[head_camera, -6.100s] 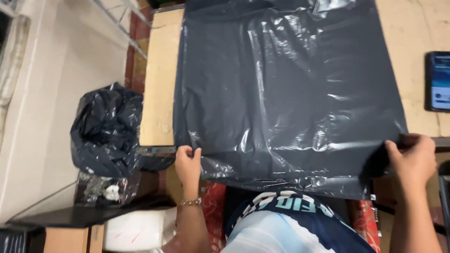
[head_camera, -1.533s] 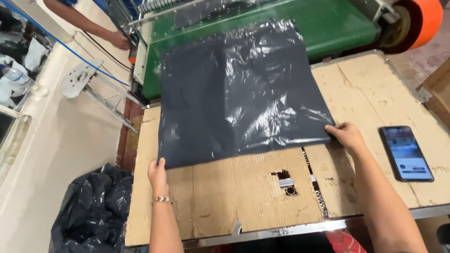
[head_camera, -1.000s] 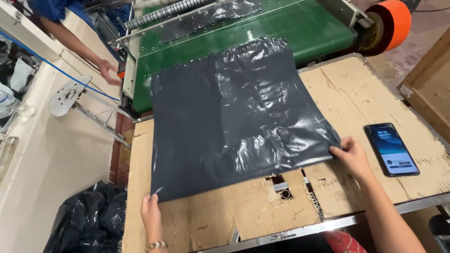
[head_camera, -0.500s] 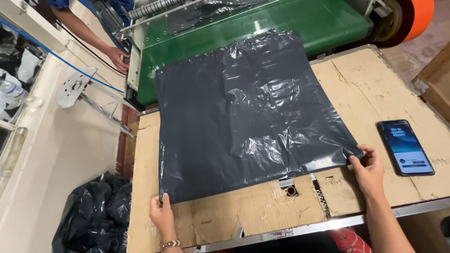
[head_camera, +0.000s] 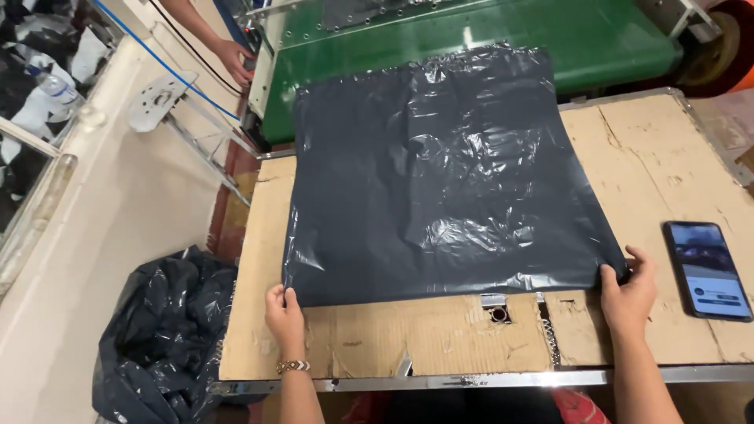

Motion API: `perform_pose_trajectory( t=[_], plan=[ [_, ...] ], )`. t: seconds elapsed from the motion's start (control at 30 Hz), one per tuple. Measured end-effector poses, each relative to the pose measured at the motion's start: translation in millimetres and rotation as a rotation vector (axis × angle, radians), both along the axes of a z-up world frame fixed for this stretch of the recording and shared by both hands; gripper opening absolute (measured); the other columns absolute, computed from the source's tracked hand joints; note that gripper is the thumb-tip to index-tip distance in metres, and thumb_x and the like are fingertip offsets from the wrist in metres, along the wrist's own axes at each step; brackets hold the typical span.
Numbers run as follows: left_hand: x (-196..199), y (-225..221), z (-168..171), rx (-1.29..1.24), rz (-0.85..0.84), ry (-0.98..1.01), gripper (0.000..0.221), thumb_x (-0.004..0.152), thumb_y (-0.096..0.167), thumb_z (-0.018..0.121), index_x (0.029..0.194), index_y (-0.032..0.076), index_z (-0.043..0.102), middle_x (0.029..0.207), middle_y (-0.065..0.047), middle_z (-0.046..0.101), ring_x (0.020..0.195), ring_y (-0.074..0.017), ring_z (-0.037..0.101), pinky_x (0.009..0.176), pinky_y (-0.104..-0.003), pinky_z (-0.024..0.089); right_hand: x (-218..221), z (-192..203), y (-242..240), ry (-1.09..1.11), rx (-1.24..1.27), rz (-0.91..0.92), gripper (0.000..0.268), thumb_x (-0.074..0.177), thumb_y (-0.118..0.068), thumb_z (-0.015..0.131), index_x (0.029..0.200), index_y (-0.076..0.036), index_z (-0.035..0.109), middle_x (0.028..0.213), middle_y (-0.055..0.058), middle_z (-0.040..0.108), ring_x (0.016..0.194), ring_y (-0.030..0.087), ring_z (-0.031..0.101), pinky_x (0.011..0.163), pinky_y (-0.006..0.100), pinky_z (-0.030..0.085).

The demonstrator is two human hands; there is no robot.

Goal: Folding plastic bags and placing them into a collection bin

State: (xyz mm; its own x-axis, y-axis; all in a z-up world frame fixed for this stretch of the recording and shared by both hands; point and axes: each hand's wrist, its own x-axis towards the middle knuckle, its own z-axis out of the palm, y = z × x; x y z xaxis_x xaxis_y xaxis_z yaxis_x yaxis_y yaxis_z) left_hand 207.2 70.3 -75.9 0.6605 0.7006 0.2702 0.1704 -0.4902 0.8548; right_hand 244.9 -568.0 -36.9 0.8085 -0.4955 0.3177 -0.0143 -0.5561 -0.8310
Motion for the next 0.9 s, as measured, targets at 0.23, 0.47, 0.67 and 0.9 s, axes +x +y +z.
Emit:
perform_pose_trajectory(
  t=[0.23,0.47,0.67,0.9],
  plan=[
    [-1,-9,14,-0.022,0.043,0.053,0.026,0.096,0.027,0.067,0.115,0.010,0.065,0.107,-0.010,0.077,0.100,-0.0247,0.073,0.088,-0.038,0.053,2,-10,-3,-0.024,-0.052,0.001,0.047,0.097,-0.011,0.067,0.142,-0.003,0.056,0.122,0.020,0.061,0.108,0.034,0.057,0.096,0.044,0.043],
    [-1,-10,12,0.050,0.064,0.099,0.027,0.096,0.028,0.066,0.115,0.009,0.066,0.109,-0.012,0.077,0.102,-0.0274,0.073,0.087,-0.041,0.054,0,-5,0,-0.023,-0.068,0.007,0.044,0.097,-0.009,0.065,0.139,-0.001,0.057,0.127,0.020,0.063,0.112,0.035,0.058,0.098,0.045,0.043],
    [0,-13,16,0.220,0.042,0.189,0.029,0.101,0.030,0.059,0.116,0.006,0.067,0.108,-0.013,0.072,0.100,-0.0328,0.068,0.081,-0.046,0.054,-1,4,7,0.049,-0.107,-0.013,0.046,0.097,-0.017,0.064,0.138,0.001,0.058,0.131,0.022,0.063,0.116,0.039,0.060,0.098,0.049,0.044],
    [3,-10,11,0.267,0.051,0.166,0.027,0.100,0.027,0.060,0.115,0.006,0.068,0.110,-0.015,0.073,0.104,-0.0334,0.068,0.085,-0.047,0.055,3,2,7,0.055,-0.169,-0.019,0.044,0.097,-0.017,0.063,0.138,0.000,0.060,0.130,0.021,0.064,0.111,0.038,0.061,0.097,0.050,0.045]
  ],
)
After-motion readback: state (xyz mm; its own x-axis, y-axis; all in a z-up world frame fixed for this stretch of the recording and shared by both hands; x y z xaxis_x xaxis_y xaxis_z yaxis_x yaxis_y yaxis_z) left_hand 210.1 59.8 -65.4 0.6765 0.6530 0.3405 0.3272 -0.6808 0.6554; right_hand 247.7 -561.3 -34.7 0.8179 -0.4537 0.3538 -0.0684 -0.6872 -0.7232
